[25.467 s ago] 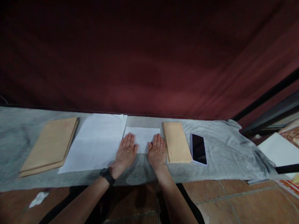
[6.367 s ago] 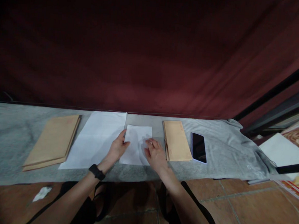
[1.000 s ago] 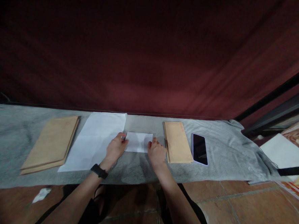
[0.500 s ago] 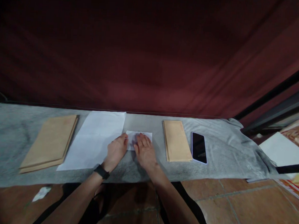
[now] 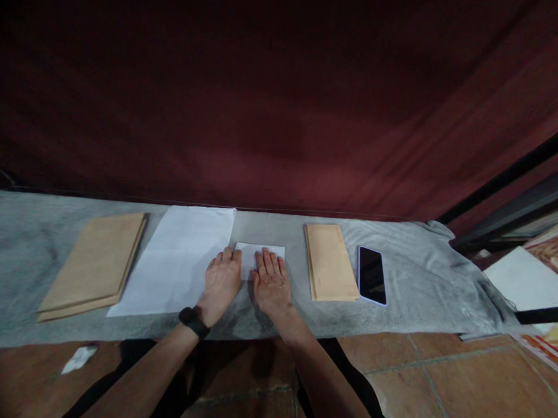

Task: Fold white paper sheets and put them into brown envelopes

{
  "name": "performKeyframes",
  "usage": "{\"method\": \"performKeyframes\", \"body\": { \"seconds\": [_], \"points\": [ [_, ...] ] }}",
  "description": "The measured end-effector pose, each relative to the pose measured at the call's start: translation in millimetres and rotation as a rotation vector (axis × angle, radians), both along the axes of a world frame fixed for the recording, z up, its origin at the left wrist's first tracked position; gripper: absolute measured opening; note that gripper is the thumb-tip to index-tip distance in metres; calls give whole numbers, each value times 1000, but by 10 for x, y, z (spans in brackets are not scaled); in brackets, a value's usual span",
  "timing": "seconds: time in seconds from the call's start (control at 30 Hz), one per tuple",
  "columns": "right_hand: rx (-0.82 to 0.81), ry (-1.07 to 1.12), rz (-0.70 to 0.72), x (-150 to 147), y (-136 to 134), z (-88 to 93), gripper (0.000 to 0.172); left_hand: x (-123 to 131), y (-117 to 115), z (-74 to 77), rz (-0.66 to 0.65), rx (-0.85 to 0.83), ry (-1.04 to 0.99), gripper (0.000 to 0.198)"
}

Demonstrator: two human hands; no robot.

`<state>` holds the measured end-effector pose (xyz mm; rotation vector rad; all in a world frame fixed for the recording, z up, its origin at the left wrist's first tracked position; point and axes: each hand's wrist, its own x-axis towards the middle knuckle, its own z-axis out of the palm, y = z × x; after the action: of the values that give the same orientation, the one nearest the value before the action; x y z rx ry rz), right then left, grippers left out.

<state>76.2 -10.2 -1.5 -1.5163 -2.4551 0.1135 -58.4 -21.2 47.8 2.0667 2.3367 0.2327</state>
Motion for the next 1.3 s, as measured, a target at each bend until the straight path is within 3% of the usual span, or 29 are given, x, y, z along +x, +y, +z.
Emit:
{"method": "performKeyframes", "body": {
  "seconds": [0.1,0.2,0.33,0.5,1.07,1.17,1.3],
  "points": [
    [6,-18,14,8,-4,-15,52,81,21,-119,-141,65,-115,38],
    [6,-47,32,20,-6,-30,56,151,28,-285,-262,103,-175,47],
    [0,-64,36,47,18,-39,58,186,-1,-410,-254,75,-129,59],
    [29,-47,-32,152,98,-45,52,198,-16,-424,-169,22,-87,63],
    [62,8,-216,431,132,12,52,219,-35,-522,-69,111,-66,62],
    [67,77,-136,402,107,56,53,227,-50,-489,-92,123,-40,63],
    [-9,150,77,271,29,55,54,215,-77,-432,-235,100,-10,63]
  ]
}}
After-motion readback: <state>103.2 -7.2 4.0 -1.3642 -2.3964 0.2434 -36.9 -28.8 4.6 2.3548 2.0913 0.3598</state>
